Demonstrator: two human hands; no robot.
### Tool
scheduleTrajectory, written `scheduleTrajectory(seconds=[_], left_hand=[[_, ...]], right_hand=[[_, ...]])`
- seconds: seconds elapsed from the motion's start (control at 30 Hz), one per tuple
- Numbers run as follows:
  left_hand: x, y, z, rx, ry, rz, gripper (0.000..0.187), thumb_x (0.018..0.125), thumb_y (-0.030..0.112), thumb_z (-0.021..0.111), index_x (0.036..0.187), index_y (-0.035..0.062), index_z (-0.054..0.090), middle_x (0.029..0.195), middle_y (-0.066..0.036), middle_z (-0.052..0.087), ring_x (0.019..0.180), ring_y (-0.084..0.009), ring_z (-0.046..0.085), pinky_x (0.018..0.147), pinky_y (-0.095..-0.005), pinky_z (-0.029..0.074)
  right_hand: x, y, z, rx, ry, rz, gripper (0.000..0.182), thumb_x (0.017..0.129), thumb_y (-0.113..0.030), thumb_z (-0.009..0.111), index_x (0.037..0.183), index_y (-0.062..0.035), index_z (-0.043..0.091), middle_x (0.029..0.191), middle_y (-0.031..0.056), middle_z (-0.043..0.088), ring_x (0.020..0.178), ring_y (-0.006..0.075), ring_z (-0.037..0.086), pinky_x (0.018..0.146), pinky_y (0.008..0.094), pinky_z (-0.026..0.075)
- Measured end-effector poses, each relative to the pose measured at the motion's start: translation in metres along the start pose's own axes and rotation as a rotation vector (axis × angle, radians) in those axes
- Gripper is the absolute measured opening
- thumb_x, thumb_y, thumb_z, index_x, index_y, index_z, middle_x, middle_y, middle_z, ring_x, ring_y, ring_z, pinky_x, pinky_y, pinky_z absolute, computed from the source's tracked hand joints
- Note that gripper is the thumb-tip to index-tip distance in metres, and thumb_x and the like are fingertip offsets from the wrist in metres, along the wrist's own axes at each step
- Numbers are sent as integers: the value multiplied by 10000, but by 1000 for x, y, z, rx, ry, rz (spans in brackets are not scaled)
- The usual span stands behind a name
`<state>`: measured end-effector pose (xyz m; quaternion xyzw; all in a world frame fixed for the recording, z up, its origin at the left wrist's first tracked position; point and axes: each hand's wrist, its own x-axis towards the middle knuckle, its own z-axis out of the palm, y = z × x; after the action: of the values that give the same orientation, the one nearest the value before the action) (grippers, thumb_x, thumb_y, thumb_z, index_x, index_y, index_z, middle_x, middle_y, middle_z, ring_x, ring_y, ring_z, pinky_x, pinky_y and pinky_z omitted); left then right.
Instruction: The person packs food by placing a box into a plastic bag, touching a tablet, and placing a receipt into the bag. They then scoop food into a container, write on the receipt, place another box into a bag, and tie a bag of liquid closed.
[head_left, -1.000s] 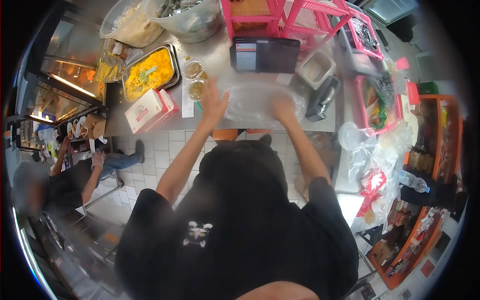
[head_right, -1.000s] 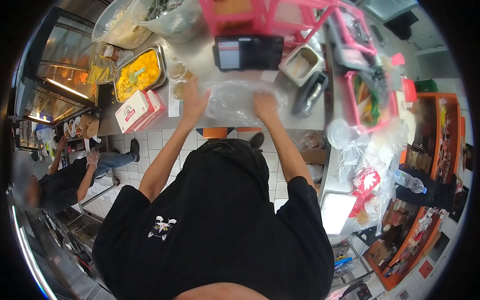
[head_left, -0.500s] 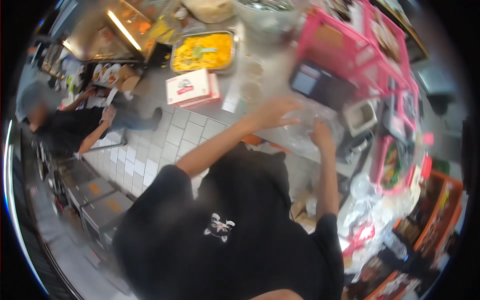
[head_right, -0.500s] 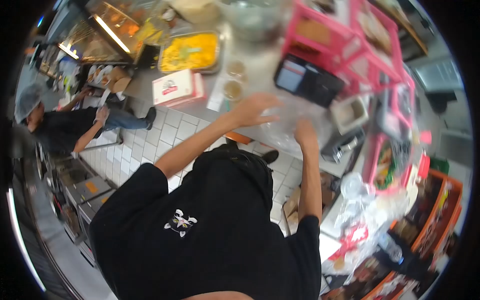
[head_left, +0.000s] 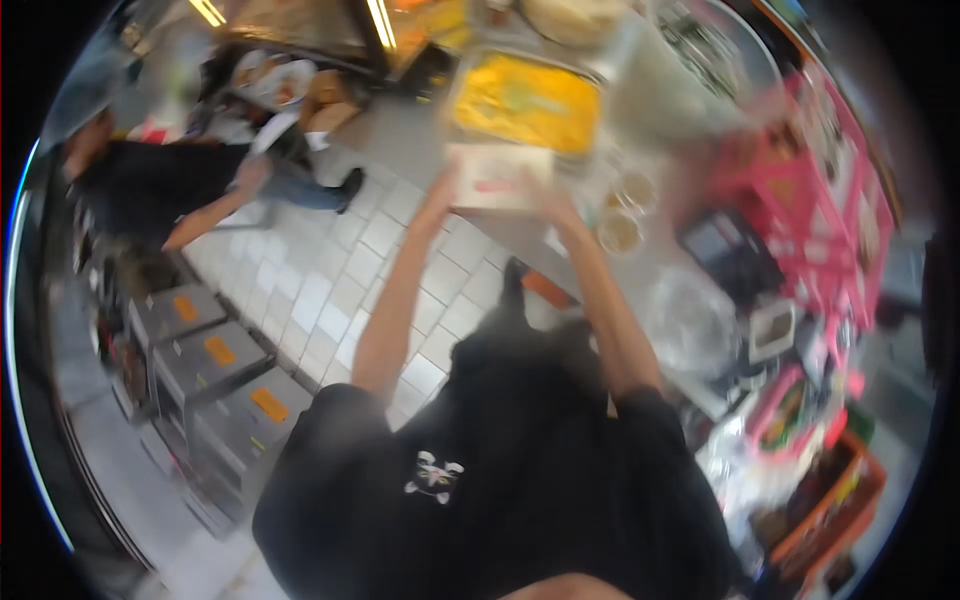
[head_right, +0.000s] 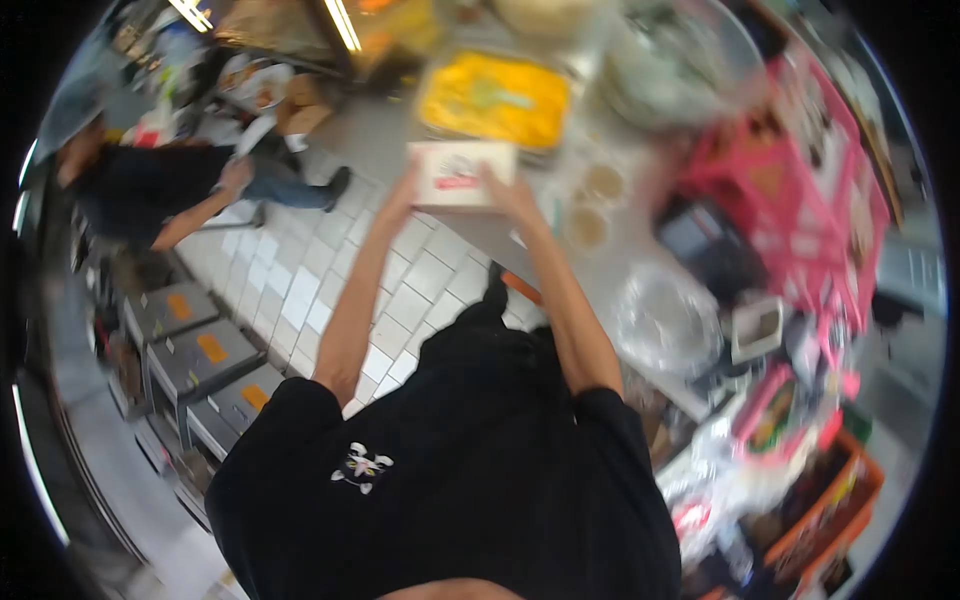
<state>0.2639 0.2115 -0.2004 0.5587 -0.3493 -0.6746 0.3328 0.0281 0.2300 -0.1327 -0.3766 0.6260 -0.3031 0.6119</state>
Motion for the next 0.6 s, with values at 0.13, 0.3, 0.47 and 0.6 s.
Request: scheduleTrajectory(seconds=[0.13, 0.3, 0.47, 0.6], left_hand=[[-59, 91, 34, 264, -34, 161, 692, 996, 619, 358, 1376, 58, 499, 1277, -94, 589, 1132, -156, 551, 1020, -330, 375], [-162, 185, 167, 651, -122, 64, 692, 999, 609, 362, 1385, 45, 470, 1258, -108, 604, 1097, -172, 584, 927, -339, 456], [-181, 99, 299, 416, -520, -67, 671, 999, 565, 415, 1372, 11, 475, 1242, -119, 590, 1090, -232, 582, 897, -319, 474], [-140, -21, 364, 165, -748, -160, 761, 978, 640, 377, 1444, 38, 412, 1426, -142, 471, 1285, -237, 455, 1041, -444, 377]], right_hand=[[-47, -7, -8, 46, 138, -255, 541, 946, -449, 595, 1254, -4, 578, 1117, 177, 678, 1061, 258, 632, 936, 371, 476], [-178, -47, -96, 4, 360, -247, 527, 955, -438, 585, 1231, 11, 579, 1106, 186, 675, 1053, 276, 632, 933, 377, 473], [-300, -5, -214, -88, 678, -124, 530, 960, -430, 574, 1240, 20, 566, 1128, 207, 664, 1060, 290, 637, 940, 386, 468], [-322, 57, -259, -135, 784, 8, 586, 963, -437, 561, 1339, 6, 487, 1196, 231, 636, 1149, 335, 608, 989, 399, 442]])
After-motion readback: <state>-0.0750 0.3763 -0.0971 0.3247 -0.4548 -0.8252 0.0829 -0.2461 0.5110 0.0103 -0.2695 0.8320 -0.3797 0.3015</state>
